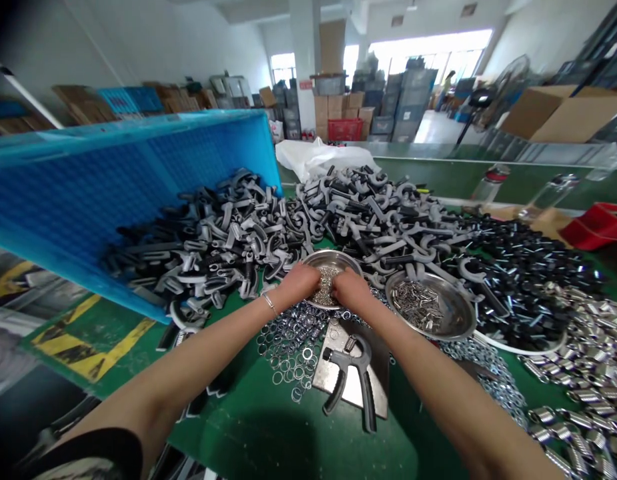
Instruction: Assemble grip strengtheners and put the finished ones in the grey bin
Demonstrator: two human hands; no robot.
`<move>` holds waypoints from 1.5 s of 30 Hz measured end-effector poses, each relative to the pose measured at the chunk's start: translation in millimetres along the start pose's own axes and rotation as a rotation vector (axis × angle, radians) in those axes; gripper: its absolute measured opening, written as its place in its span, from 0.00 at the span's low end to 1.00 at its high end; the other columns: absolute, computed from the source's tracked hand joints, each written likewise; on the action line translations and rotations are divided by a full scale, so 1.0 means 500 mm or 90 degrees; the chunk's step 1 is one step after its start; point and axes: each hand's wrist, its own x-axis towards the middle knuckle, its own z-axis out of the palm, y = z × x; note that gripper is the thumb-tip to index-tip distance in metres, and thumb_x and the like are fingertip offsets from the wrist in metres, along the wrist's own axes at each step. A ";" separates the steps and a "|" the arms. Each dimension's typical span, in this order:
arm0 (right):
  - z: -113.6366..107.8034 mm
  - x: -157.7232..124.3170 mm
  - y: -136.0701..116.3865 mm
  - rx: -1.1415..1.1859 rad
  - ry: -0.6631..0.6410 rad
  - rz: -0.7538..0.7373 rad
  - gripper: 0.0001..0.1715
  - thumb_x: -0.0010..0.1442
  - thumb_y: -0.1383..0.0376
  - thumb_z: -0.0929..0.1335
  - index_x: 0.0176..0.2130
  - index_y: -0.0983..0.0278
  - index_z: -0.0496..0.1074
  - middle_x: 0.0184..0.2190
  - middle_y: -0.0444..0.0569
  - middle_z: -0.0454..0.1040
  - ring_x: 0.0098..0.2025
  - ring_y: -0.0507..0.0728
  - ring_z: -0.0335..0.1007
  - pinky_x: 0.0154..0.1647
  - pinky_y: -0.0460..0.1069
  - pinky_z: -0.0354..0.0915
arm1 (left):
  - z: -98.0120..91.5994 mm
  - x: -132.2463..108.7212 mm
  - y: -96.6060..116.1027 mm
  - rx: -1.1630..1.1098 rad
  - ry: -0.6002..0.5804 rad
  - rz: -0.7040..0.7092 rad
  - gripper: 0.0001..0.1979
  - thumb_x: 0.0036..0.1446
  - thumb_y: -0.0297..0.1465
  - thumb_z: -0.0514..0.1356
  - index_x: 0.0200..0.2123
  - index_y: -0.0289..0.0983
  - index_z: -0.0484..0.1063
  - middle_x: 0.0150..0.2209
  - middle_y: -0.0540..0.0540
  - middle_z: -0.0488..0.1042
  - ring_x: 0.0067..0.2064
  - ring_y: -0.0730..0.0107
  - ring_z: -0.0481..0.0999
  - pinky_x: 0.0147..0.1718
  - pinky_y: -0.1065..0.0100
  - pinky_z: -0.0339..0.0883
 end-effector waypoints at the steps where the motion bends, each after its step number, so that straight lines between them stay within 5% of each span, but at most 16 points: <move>1: 0.005 -0.002 0.003 0.022 0.002 0.009 0.02 0.52 0.69 0.74 0.28 0.63 0.78 0.33 0.55 0.79 0.45 0.64 0.69 0.43 0.51 0.63 | 0.003 -0.002 -0.003 -0.017 0.011 -0.004 0.08 0.60 0.26 0.58 0.36 0.29 0.78 0.39 0.32 0.79 0.45 0.53 0.78 0.51 0.55 0.64; 11: -0.015 -0.036 0.000 0.436 0.136 0.136 0.04 0.58 0.63 0.68 0.33 0.62 0.72 0.27 0.44 0.74 0.32 0.55 0.71 0.37 0.50 0.67 | -0.021 -0.026 0.008 -0.242 0.121 -0.042 0.07 0.62 0.30 0.58 0.40 0.34 0.74 0.37 0.44 0.79 0.40 0.66 0.77 0.41 0.67 0.69; 15: -0.028 -0.172 0.005 0.645 0.177 0.209 0.16 0.59 0.52 0.69 0.36 0.62 0.71 0.28 0.44 0.74 0.28 0.54 0.72 0.32 0.50 0.71 | -0.038 -0.128 0.042 -0.524 0.157 -0.063 0.08 0.62 0.33 0.59 0.39 0.37 0.76 0.37 0.47 0.80 0.38 0.68 0.77 0.42 0.66 0.69; 19: 0.012 -0.339 -0.004 0.760 0.196 0.292 0.21 0.59 0.48 0.69 0.34 0.63 0.69 0.26 0.45 0.73 0.26 0.53 0.71 0.31 0.51 0.72 | -0.019 -0.236 0.084 -0.654 0.100 -0.067 0.09 0.61 0.30 0.60 0.41 0.41 0.79 0.42 0.47 0.80 0.44 0.68 0.77 0.47 0.65 0.68; 23: 0.064 -0.424 -0.019 0.765 0.202 0.326 0.22 0.60 0.47 0.68 0.36 0.65 0.70 0.29 0.50 0.76 0.26 0.54 0.72 0.31 0.52 0.73 | 0.012 -0.259 0.142 -0.688 0.035 -0.066 0.07 0.58 0.28 0.62 0.39 0.38 0.79 0.39 0.47 0.80 0.41 0.68 0.77 0.44 0.66 0.69; 26: 0.079 -0.431 -0.023 0.712 0.205 0.311 0.22 0.61 0.48 0.67 0.34 0.65 0.71 0.29 0.51 0.77 0.26 0.55 0.72 0.30 0.52 0.71 | 0.023 -0.236 0.186 -0.675 -0.011 -0.059 0.07 0.56 0.27 0.63 0.39 0.36 0.77 0.37 0.47 0.80 0.38 0.69 0.77 0.40 0.68 0.69; 30: 0.072 -0.395 -0.016 0.579 0.244 0.254 0.17 0.62 0.52 0.67 0.33 0.63 0.73 0.27 0.48 0.75 0.30 0.57 0.71 0.35 0.53 0.69 | 0.030 -0.215 0.220 -0.420 0.035 0.037 0.04 0.60 0.29 0.61 0.35 0.36 0.76 0.37 0.46 0.78 0.43 0.64 0.75 0.46 0.64 0.66; 34: 0.061 -0.341 -0.002 0.434 0.258 0.129 0.10 0.63 0.59 0.67 0.33 0.60 0.74 0.35 0.49 0.76 0.41 0.60 0.70 0.48 0.56 0.64 | 0.043 -0.219 0.231 -0.199 0.074 0.075 0.07 0.63 0.33 0.59 0.36 0.36 0.75 0.38 0.45 0.76 0.45 0.60 0.72 0.50 0.58 0.63; 39: 0.073 -0.297 0.010 0.305 0.228 0.004 0.09 0.66 0.63 0.65 0.34 0.61 0.73 0.34 0.50 0.74 0.41 0.60 0.69 0.46 0.54 0.65 | 0.047 -0.225 0.235 -0.079 0.093 0.145 0.11 0.67 0.32 0.53 0.37 0.35 0.74 0.37 0.43 0.74 0.43 0.59 0.71 0.48 0.57 0.62; 45: 0.090 -0.293 0.012 0.163 0.216 -0.038 0.11 0.68 0.64 0.63 0.37 0.63 0.73 0.35 0.53 0.74 0.42 0.61 0.67 0.45 0.54 0.65 | 0.056 -0.231 0.233 -0.023 0.103 0.204 0.11 0.67 0.29 0.52 0.38 0.34 0.73 0.37 0.43 0.73 0.43 0.57 0.70 0.46 0.57 0.63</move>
